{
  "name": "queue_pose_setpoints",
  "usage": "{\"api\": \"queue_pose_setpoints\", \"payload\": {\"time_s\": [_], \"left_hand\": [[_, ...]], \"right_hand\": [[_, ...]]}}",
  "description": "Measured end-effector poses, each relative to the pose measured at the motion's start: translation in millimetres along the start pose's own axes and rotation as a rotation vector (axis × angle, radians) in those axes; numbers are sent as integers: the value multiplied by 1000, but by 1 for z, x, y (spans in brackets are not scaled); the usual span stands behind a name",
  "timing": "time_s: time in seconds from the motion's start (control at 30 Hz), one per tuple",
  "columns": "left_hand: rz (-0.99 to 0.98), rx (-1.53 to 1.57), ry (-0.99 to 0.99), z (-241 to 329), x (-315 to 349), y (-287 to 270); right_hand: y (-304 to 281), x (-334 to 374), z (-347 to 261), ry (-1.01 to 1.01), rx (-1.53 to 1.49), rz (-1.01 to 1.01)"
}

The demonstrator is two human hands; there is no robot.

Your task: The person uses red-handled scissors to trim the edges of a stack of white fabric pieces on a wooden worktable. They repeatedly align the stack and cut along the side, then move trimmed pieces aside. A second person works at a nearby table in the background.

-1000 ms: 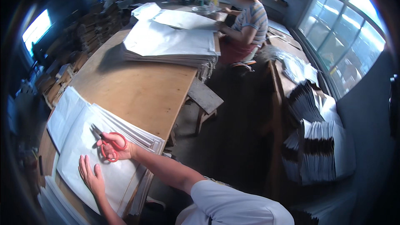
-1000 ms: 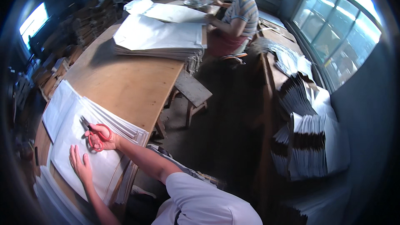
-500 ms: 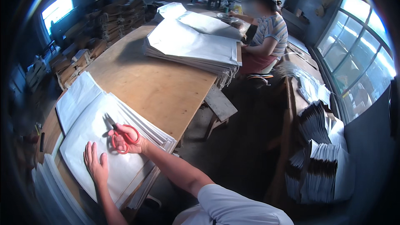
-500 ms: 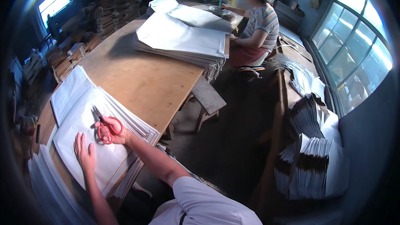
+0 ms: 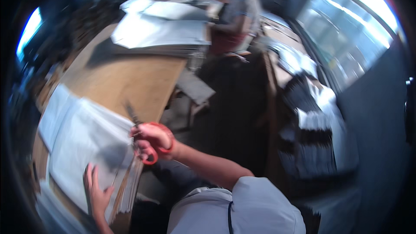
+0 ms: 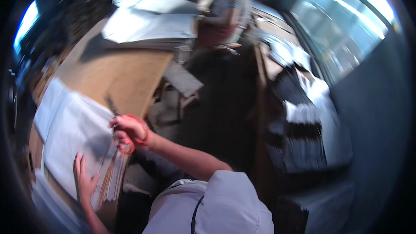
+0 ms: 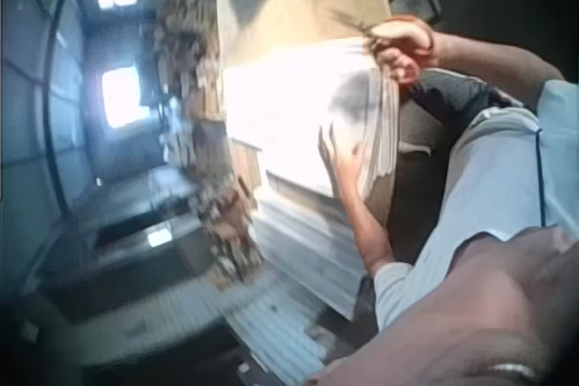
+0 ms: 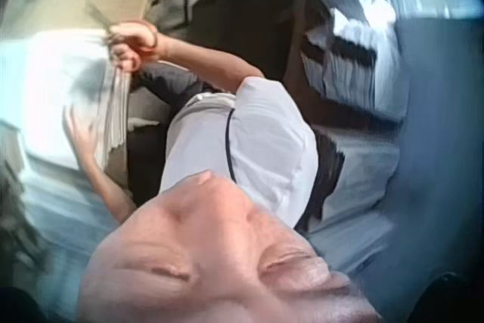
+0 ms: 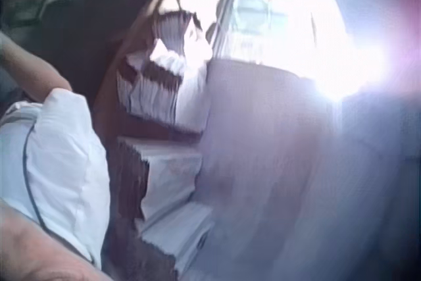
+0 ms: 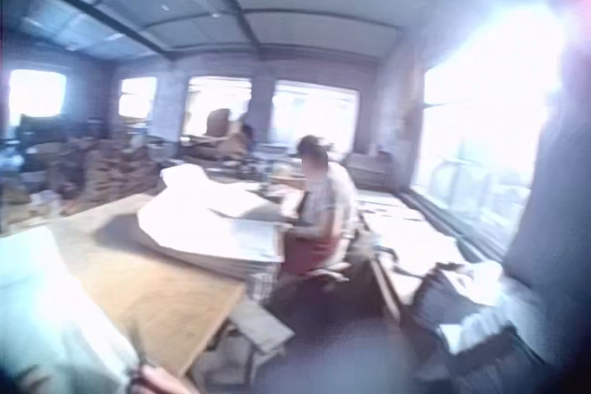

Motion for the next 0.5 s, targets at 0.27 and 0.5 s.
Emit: {"api": "queue_pose_setpoints", "payload": {"time_s": [0.27, 0.5], "left_hand": [[12, -4, 117, -18, -18, 22], [-70, 96, 136, -14, -10, -9]], "right_hand": [[-128, 325, -224, -1408, 313, 857], [-70, 210, -145, -865, 300, 791]]}}
Point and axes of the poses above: each hand's wrist, its own x-axis away from the middle knuckle, its own y-axis out of the palm, z = x × y, the point moved 1 cm from there along -x, towards the middle knuckle, and after that the axes turned 4 degrees about -x, right-handed, at the moved point
